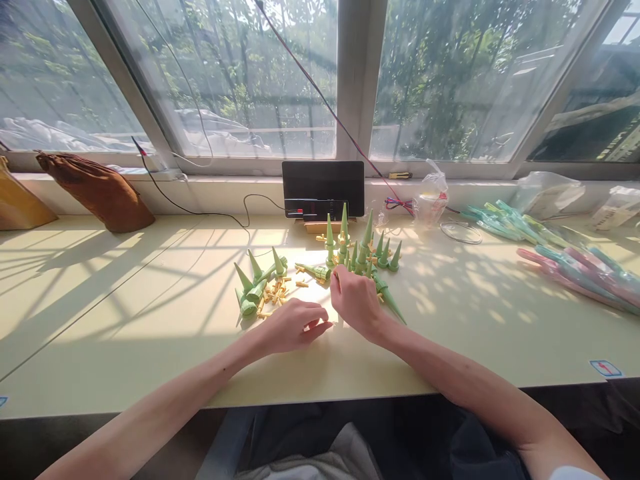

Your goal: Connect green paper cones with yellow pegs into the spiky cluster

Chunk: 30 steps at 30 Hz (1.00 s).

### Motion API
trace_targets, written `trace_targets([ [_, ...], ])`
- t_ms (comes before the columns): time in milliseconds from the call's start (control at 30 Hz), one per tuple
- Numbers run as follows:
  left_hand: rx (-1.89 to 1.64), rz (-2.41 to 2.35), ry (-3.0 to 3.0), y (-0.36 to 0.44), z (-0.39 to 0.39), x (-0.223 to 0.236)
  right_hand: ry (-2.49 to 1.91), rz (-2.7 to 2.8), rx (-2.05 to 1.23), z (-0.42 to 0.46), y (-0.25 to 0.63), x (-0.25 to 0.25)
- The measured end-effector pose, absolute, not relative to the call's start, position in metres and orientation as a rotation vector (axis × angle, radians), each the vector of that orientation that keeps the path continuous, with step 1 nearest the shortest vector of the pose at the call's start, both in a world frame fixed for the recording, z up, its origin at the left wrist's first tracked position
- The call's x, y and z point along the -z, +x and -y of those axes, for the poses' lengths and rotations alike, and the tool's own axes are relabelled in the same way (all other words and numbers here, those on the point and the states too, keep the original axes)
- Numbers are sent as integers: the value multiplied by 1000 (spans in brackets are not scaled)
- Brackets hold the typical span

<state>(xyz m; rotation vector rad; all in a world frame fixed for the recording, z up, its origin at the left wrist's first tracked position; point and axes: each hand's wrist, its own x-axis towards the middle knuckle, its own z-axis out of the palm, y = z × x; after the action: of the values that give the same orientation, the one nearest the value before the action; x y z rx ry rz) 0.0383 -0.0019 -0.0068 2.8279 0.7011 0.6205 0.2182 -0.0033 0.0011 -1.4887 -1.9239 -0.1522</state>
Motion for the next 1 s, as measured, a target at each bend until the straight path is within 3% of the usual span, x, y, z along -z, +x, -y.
trace_targets([
  [767, -635, -657, 2822, 38, 3, 4, -1415, 1825, 213, 6, 217, 2],
  [1000, -654, -541, 2835, 38, 7, 4, -1291, 2155, 175, 14, 204, 3],
])
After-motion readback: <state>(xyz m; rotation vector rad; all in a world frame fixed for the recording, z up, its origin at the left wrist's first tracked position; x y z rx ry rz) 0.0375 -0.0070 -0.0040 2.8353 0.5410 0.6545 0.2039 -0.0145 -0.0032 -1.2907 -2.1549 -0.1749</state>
